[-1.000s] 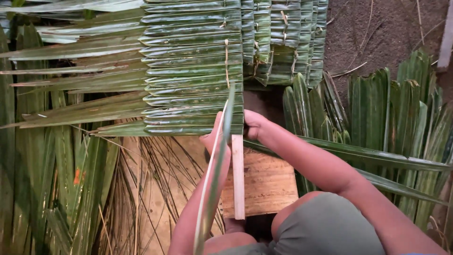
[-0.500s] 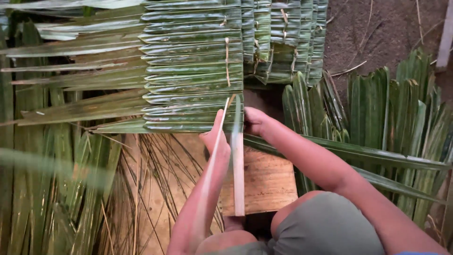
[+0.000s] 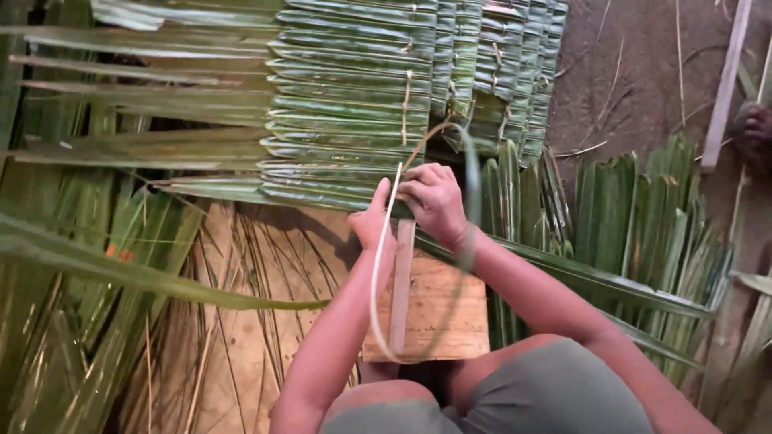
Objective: Weaving palm leaves over a wooden guide to create a thatched panel or mat.
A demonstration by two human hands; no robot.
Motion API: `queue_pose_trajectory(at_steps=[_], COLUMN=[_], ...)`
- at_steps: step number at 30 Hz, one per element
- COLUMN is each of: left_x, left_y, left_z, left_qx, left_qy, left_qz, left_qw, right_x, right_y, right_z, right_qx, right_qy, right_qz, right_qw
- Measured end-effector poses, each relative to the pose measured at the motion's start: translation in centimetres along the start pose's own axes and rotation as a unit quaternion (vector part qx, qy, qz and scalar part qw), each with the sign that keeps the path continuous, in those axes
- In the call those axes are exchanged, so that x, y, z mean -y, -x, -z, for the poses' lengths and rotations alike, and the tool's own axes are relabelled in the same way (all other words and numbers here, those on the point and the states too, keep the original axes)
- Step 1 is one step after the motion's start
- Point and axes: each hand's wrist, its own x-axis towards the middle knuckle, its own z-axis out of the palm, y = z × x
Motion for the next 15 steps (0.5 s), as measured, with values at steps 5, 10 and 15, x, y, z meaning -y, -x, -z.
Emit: queue_pose_trajectory(at_steps=[5, 10, 15], left_x=[1.0, 0.5, 0.4], left_y=[-0.5, 0.0, -0.3], left_z=[1.3, 1.4, 1.5], left_qx=[0.017, 0.032, 0.042], left_qy=[-0.017, -0.078, -0.110], left_qz=[-0.008, -0.017, 0.012], left_qw=[1.000, 0.996, 0.993], right_x=[4.1, 6.4, 13.8], right_y=[0.8, 1.5, -2.0], right_z=[2.5, 4.8, 13.2], right_qx=[0.037, 0.031, 0.141], right_qy=[-0.003, -0.002, -0.080], right_qz=[0.110, 0.166, 0.135], right_qw=[0.993, 0.986, 0.978])
